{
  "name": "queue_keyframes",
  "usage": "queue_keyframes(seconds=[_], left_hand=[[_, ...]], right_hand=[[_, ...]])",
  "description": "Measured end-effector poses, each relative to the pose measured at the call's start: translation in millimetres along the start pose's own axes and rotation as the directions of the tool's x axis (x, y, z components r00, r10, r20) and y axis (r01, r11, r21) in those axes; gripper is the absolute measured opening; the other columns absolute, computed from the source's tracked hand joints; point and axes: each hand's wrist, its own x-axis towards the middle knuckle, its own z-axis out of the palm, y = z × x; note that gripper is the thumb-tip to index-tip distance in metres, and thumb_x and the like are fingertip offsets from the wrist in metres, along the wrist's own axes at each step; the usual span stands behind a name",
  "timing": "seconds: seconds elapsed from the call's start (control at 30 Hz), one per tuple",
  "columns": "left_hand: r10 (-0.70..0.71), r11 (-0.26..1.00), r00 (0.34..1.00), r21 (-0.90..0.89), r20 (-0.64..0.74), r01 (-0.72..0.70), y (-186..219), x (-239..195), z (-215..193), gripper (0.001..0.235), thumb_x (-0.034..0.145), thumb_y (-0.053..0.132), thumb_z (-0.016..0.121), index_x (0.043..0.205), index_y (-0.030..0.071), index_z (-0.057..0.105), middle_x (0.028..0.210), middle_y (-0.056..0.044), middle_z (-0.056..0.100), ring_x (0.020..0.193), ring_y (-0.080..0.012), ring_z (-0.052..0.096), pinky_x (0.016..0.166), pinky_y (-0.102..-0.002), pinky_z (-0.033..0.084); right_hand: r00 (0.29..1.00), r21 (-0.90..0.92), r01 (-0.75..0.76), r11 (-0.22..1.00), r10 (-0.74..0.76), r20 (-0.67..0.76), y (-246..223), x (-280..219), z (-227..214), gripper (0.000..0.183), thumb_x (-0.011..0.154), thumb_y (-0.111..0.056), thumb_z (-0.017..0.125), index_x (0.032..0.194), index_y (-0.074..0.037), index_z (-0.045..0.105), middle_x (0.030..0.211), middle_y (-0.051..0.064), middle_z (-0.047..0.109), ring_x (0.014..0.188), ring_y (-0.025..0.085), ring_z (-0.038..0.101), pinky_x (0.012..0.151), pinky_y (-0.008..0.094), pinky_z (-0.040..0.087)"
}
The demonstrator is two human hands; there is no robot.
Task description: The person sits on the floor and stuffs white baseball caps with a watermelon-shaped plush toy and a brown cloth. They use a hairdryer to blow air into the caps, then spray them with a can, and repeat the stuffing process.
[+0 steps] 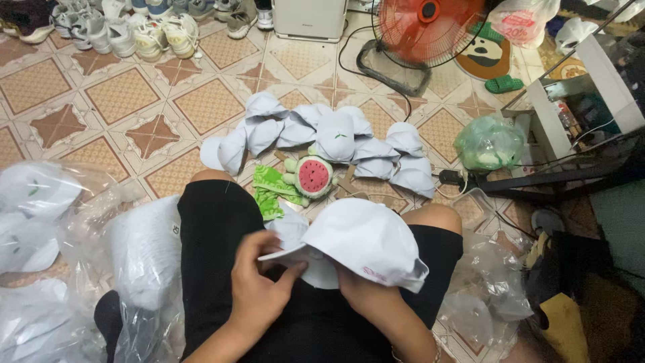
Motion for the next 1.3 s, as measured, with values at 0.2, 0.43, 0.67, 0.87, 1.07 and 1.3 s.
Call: queue_keyframes(seconds=[0.2,0.43,0.67,0.87,1.07,1.3], left_hand=[[0.339,0.87,0.93,0.329,0.14,-0.366,15,-7,-11,0.071,0.075,0.021,0.083,0.136,0.0,0.053,0.081,-0.021,0.072,0.067,-0.0359,0.071,0.058,-0.04,0.055],[0.114,0.973,0.992,0.196,0.045,-0.121,-28,-11,1,0.062,0.093,0.013,0.069,0.149,-0.001,0.046,0.068,-0.018,0.071,0.046,-0.0179,0.066,0.046,-0.032,0.05],[0.203,0.975,0.978,0.101,-0.038,-0.199,-52,-18,11,0.06,0.095,0.011,0.068,0.148,-0.005,0.047,0.082,-0.015,0.076,0.061,-0.0087,0.069,0.053,-0.025,0.054],[0.113,0.992,0.994,-0.059,0.006,-0.112,-56,-25,13,0.061,0.095,0.011,0.069,0.15,-0.003,0.047,0.096,-0.012,0.081,0.077,-0.0057,0.07,0.064,-0.022,0.056],[0.002,0.996,0.996,-0.091,0.094,0.007,-57,-31,8,0.059,0.093,0.013,0.069,0.147,-0.001,0.051,0.098,-0.012,0.082,0.082,-0.0079,0.074,0.071,-0.023,0.059],[-0.074,0.997,0.974,0.01,0.216,0.074,-51,-14,-11,0.063,0.087,0.014,0.077,0.143,-0.001,0.053,0.102,-0.016,0.081,0.092,-0.0103,0.076,0.08,-0.026,0.057]], right_hand=[[0.986,0.019,0.078,0.997,-0.08,0.147,-11,-6,-1,0.029,0.091,-0.011,0.063,0.119,-0.011,0.072,0.115,0.017,0.07,0.108,0.037,0.065,0.095,0.046,0.05],[0.932,0.165,-0.081,0.983,0.016,0.363,-36,0,-18,0.032,0.091,-0.025,0.071,0.109,-0.002,0.058,0.105,0.018,0.064,0.098,0.039,0.064,0.082,0.047,0.051],[0.948,0.208,-0.021,0.978,-0.046,0.314,-38,5,-16,0.033,0.085,-0.018,0.077,0.111,-0.004,0.063,0.113,0.016,0.067,0.106,0.037,0.065,0.091,0.044,0.052],[0.892,0.242,-0.197,0.95,0.071,0.447,-40,7,-19,0.046,0.082,-0.014,0.079,0.123,-0.006,0.06,0.116,0.015,0.069,0.11,0.033,0.066,0.093,0.043,0.05],[0.894,0.338,-0.237,0.911,0.068,0.443,-45,2,-15,0.059,0.079,-0.01,0.076,0.135,-0.007,0.056,0.117,0.015,0.07,0.104,0.031,0.071,0.089,0.04,0.056],[0.94,0.291,0.069,0.954,-0.16,0.3,-43,-9,-4,0.038,0.087,-0.013,0.076,0.122,-0.002,0.068,0.117,0.014,0.072,0.107,0.037,0.068,0.091,0.044,0.054]])
